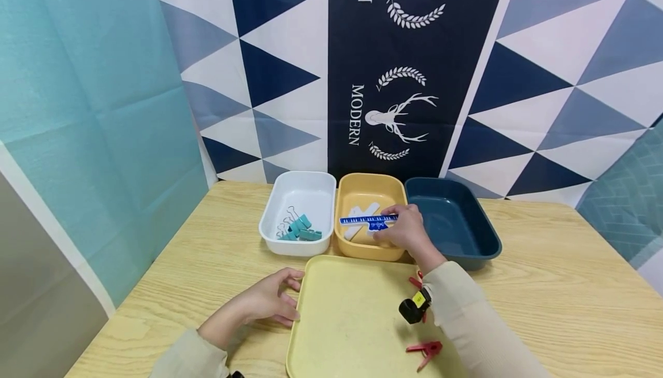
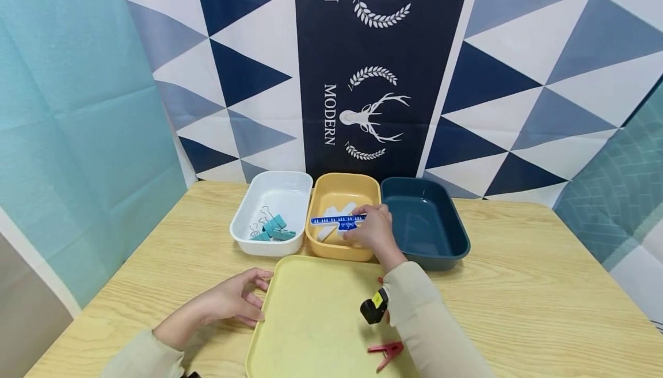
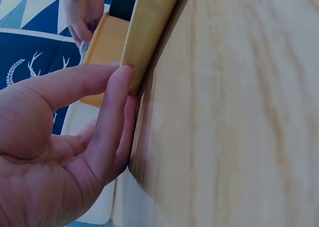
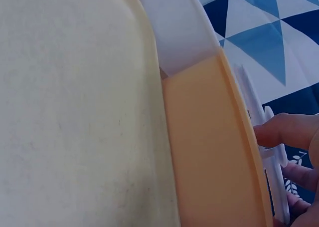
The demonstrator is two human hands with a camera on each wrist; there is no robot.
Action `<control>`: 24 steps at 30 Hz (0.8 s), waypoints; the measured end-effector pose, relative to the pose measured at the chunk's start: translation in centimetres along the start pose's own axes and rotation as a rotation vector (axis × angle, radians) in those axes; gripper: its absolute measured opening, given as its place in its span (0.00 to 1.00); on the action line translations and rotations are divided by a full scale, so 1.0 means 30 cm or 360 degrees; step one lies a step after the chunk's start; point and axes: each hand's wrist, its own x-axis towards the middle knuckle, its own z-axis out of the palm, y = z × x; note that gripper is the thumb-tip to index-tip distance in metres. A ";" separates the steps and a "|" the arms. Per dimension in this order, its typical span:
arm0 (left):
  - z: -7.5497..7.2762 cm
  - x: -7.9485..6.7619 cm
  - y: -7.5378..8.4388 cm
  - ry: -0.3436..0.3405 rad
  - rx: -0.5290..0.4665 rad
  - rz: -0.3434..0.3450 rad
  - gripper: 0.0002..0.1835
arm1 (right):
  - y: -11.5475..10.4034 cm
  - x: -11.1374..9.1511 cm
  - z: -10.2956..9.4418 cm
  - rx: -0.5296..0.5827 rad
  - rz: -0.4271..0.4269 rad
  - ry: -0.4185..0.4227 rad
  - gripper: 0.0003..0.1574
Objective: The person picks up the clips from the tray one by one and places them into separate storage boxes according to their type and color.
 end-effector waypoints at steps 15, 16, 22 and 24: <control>0.004 0.003 -0.003 0.0007 -0.0007 -0.0006 0.41 | 0.009 -0.012 -0.015 0.0043 -0.0047 0.0027 0.38; 0.004 0.003 -0.002 0.0009 -0.0007 -0.0007 0.41 | 0.011 -0.017 -0.022 0.0079 -0.0054 0.0052 0.35; 0.003 0.005 -0.005 0.0018 0.0001 -0.0005 0.41 | 0.020 -0.040 -0.060 0.0472 -0.0066 0.0168 0.27; 0.002 0.006 -0.007 0.0014 0.0001 0.0005 0.41 | 0.025 -0.043 -0.070 0.0597 -0.0056 0.0207 0.26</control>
